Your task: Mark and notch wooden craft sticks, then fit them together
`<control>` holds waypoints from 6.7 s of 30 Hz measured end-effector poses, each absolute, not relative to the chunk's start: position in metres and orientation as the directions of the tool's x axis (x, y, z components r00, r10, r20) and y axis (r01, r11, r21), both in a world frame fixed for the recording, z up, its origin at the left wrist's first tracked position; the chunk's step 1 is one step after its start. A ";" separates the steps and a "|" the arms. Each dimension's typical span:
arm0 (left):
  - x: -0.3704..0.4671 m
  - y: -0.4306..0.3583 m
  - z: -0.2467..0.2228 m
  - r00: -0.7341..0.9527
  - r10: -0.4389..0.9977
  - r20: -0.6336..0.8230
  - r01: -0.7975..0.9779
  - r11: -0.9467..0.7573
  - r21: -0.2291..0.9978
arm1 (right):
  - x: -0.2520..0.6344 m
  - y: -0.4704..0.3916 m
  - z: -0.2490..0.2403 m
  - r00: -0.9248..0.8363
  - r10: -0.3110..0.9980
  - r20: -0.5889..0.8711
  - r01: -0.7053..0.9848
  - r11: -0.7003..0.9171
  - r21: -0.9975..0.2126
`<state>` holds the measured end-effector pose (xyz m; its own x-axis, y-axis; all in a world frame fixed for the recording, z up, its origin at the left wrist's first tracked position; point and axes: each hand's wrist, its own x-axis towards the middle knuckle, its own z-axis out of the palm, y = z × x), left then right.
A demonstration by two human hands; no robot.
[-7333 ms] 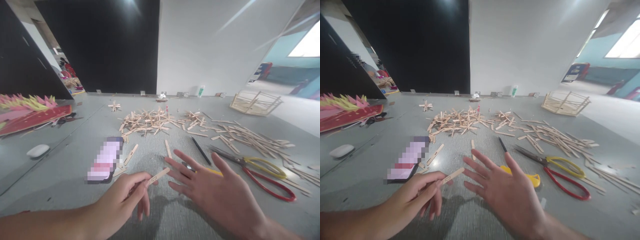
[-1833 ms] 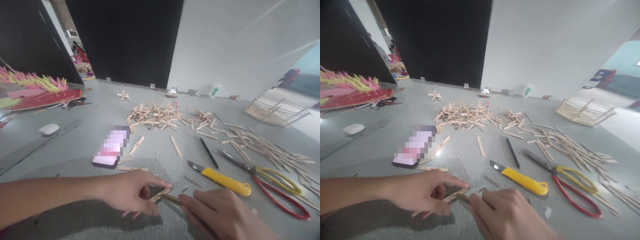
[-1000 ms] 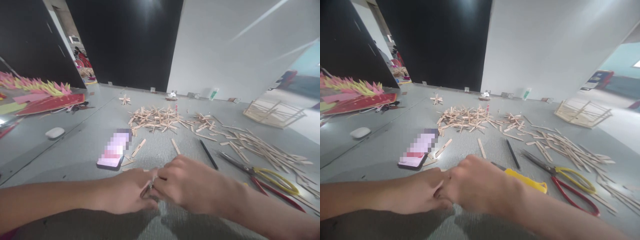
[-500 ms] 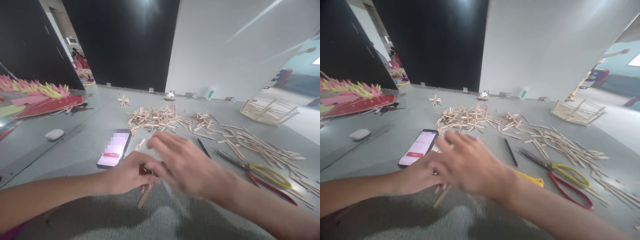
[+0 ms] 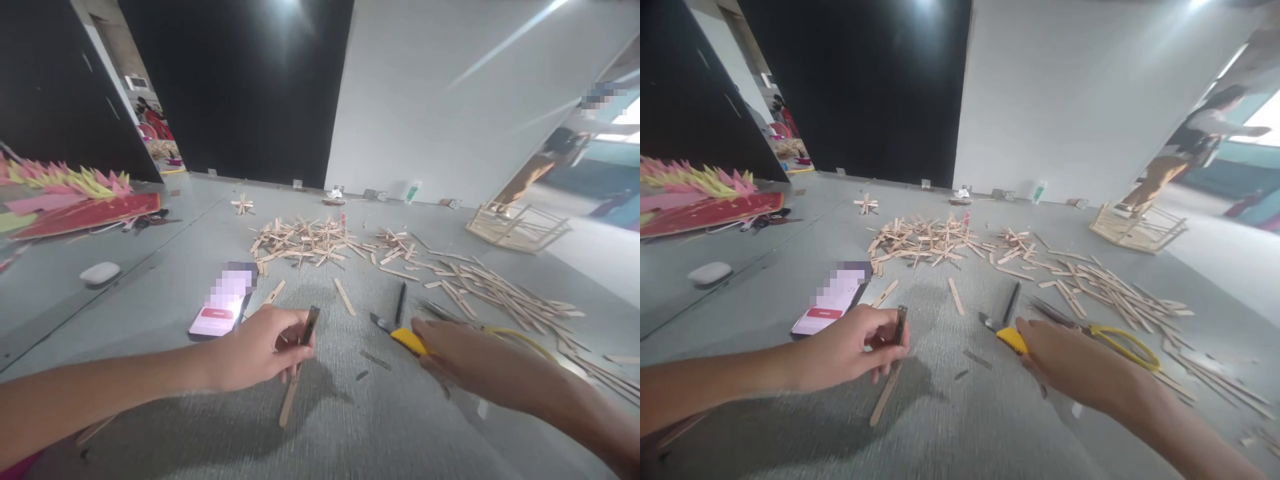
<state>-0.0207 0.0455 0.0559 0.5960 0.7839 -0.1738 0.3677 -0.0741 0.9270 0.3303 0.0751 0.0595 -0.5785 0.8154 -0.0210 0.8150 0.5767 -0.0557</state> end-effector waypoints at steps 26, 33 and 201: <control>-0.024 0.053 0.053 0.616 0.781 -0.104 0.291 -0.103 0.951 | 0.139 0.086 0.128 -0.565 0.778 0.276 -0.411 0.026 -0.911; -0.025 0.053 0.050 0.626 0.772 -0.106 0.290 -0.104 0.951 | 0.139 0.084 0.129 -0.616 0.747 0.250 -0.400 -0.024 -0.916; -0.025 0.052 0.039 0.744 0.668 0.001 0.225 -0.253 0.941 | 0.156 0.059 0.112 -0.636 0.743 0.208 -0.429 -0.117 -0.896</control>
